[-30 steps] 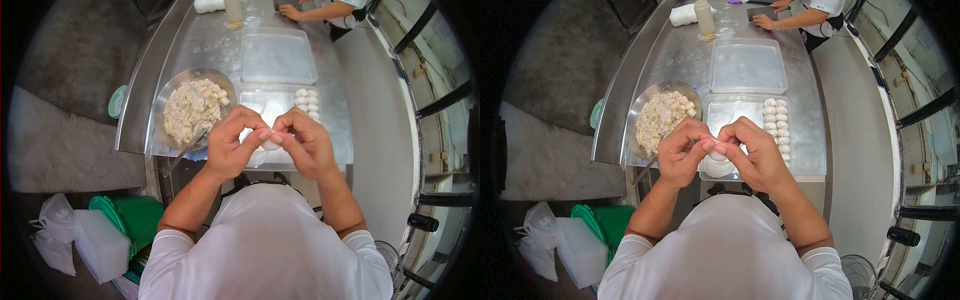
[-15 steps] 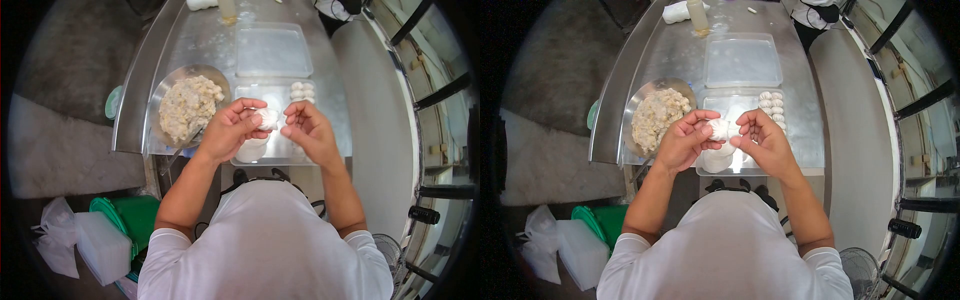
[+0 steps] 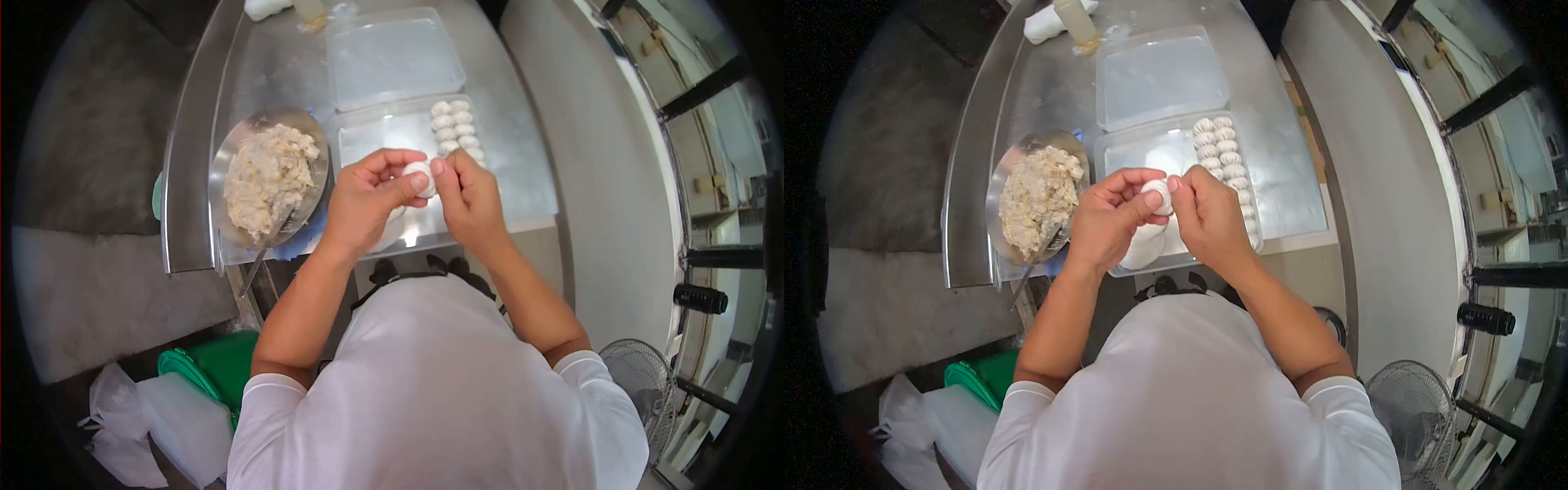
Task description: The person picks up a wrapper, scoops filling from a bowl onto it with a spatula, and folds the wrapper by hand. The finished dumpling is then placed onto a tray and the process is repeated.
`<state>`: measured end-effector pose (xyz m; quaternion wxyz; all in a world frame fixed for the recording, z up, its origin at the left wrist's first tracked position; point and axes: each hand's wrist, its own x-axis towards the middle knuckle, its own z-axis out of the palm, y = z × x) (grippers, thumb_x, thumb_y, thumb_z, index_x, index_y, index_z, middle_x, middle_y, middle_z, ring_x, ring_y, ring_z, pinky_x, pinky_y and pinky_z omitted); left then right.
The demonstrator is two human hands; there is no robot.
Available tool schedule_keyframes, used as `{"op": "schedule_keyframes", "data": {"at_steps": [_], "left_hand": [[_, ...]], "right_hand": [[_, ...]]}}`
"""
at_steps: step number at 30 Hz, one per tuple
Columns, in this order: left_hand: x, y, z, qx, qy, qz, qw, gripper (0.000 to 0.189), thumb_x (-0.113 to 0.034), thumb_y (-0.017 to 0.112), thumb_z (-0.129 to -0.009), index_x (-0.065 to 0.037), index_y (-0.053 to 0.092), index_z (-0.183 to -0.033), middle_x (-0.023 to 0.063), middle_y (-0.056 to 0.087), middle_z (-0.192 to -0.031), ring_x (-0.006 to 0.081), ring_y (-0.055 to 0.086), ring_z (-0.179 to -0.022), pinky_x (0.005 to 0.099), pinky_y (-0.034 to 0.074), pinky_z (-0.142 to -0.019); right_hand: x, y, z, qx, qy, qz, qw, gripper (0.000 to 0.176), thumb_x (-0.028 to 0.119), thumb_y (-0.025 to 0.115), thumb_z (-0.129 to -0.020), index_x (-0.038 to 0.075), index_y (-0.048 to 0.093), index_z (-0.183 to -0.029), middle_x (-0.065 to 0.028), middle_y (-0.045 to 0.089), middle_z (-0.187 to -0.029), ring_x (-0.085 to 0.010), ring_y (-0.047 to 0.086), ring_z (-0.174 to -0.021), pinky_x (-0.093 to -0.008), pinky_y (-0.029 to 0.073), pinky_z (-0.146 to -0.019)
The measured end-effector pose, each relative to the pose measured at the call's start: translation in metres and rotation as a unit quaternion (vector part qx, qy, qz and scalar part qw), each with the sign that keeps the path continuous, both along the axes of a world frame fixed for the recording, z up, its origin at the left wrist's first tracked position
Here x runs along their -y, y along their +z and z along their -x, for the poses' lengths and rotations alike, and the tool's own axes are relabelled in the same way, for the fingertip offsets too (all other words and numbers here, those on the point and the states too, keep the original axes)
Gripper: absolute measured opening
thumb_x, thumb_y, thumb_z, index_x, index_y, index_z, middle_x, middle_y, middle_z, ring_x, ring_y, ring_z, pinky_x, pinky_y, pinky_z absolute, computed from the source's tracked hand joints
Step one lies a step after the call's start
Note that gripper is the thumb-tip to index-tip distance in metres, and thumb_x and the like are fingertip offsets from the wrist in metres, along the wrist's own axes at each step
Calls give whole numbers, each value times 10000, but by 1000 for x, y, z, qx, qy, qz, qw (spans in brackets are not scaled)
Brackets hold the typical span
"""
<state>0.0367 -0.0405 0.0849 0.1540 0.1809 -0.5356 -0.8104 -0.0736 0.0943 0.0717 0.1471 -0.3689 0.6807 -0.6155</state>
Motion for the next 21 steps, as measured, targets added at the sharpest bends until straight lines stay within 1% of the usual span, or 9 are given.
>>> {"op": "schedule_keyframes", "data": {"at_steps": [2, 4, 6, 7, 9, 10, 12, 18, 21], "left_hand": [[-2, -4, 4, 14, 4, -13, 1000, 309, -59, 764, -894, 38, 668, -1171, 74, 683, -977, 130, 668, -857, 280, 599, -745], [0, -15, 4, 10, 45, 48, 998, 291, -53, 777, -877, 38, 670, -1133, 70, 686, -977, 120, 665, -837, 255, 575, -739], [0, -20, 0, 49, 46, 69, 995, 286, -52, 790, -862, 28, 670, -1108, 62, 685, -968, 102, 651, -813, 226, 541, -732], [2, -30, -4, 82, 10, 122, 989, 327, -47, 789, -863, 16, 656, -1154, 66, 692, -990, 103, 656, -837, 237, 551, -750], [-5, -38, -8, 128, -34, 225, 965, 356, -46, 798, -854, -9, 653, -1177, 60, 694, -977, 84, 636, -825, 226, 530, -740], [-11, -41, -8, 129, -34, 224, 965, 356, -46, 798, -854, -9, 653, -1177, 60, 694, -977, 84, 636, -825, 226, 530, -740], [-24, -49, -8, 194, -54, 296, 934, 305, -53, 805, -849, -13, 675, -1122, 48, 697, -946, 76, 621, -792, 226, 514, -714], [-43, -79, -6, 197, -80, 346, 914, 248, -72, 809, -852, 7, 686, -1052, 30, 704, -877, 82, 618, -751, 244, 518, -705], [-46, -84, -7, 166, -58, 354, 919, 262, -114, 815, -837, -1, 689, -1037, 90, 698, -821, 139, 609, -686, 298, 516, -657]], "right_hand": [[-3, -6, 11, 10, 21, -18, 1000, 376, 271, 579, -1043, 0, 535, -787, -71, 497, -614, -123, 432, -576, -330, 380, -528], [-13, -21, 37, 186, 79, -44, 978, 395, 389, 629, -1007, 7, 625, -904, -85, 583, -760, -143, 540, -694, -300, 460, -633], [-29, -24, 62, -50, 63, -113, 990, 475, 402, 752, -904, 57, 640, -1212, -207, 613, -1159, -288, 612, -1066, -380, 504, -887], [-38, -30, 68, -47, 62, -116, 990, 475, 402, 752, -904, 57, 640, -1212, -207, 613, -1159, -288, 612, -1066, -380, 504, -887], [-51, -43, 73, -307, 68, -287, 905, 858, 373, 870, -763, 156, 466, -1489, -260, 355, -1539, -456, 337, -1434, -525, 347, -1142], [-53, -46, 72, -306, 68, -288, 905, 858, 373, 870, -763, 156, 466, -1489, -260, 355, -1539, -456, 337, -1434, -525, 347, -1142], [-54, -53, 65, -318, 110, -396, 855, 1091, 324, 935, -650, 227, 345, -1563, -236, 154, -1653, -515, 92, -1516, -637, 176, -1203], [-45, -68, 58, -380, 134, -422, 812, 1081, 268, 925, -653, 212, 341, -1562, -219, 160, -1662, -487, 107, -1526, -659, 172, -1193], [-46, -80, 59, -399, 134, -379, 824, 1032, 259, 922, -651, 192, 388, -1531, -209, 187, -1656, -474, 122, -1528, -658, 174, -1193]]}}
